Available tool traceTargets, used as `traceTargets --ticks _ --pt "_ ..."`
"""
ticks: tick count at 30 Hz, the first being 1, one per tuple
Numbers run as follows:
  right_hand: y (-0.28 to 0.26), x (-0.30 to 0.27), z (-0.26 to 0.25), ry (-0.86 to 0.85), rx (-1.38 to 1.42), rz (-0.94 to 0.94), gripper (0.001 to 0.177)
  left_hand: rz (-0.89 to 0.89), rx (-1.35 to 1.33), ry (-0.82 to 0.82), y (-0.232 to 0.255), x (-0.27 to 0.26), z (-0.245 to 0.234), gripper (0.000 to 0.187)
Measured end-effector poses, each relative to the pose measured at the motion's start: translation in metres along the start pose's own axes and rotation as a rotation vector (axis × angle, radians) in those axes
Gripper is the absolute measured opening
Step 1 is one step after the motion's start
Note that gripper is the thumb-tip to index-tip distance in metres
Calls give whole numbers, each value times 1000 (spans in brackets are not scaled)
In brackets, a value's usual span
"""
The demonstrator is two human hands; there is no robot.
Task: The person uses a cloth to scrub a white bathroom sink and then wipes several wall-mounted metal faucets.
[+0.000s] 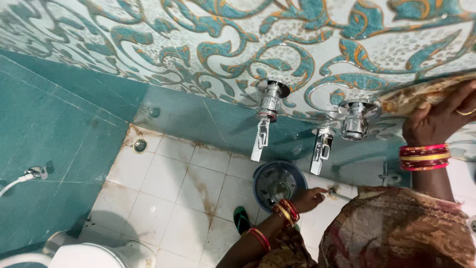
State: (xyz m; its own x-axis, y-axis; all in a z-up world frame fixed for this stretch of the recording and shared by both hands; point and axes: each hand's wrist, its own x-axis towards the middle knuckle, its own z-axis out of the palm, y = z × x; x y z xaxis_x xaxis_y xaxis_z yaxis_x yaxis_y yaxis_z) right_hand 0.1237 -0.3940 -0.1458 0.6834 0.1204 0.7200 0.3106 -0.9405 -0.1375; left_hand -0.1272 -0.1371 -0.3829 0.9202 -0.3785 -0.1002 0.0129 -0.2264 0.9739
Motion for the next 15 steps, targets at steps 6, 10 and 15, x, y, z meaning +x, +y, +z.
traceTargets --ticks 6,10,15 --pt "-158 93 -26 95 -102 -121 118 65 60 -40 47 -16 -34 38" --pt "-272 131 -49 -67 -29 -157 111 121 54 94 74 -21 -80 37" --pt "-410 139 -25 -212 42 -242 80 8 33 113 86 -45 -124 36"
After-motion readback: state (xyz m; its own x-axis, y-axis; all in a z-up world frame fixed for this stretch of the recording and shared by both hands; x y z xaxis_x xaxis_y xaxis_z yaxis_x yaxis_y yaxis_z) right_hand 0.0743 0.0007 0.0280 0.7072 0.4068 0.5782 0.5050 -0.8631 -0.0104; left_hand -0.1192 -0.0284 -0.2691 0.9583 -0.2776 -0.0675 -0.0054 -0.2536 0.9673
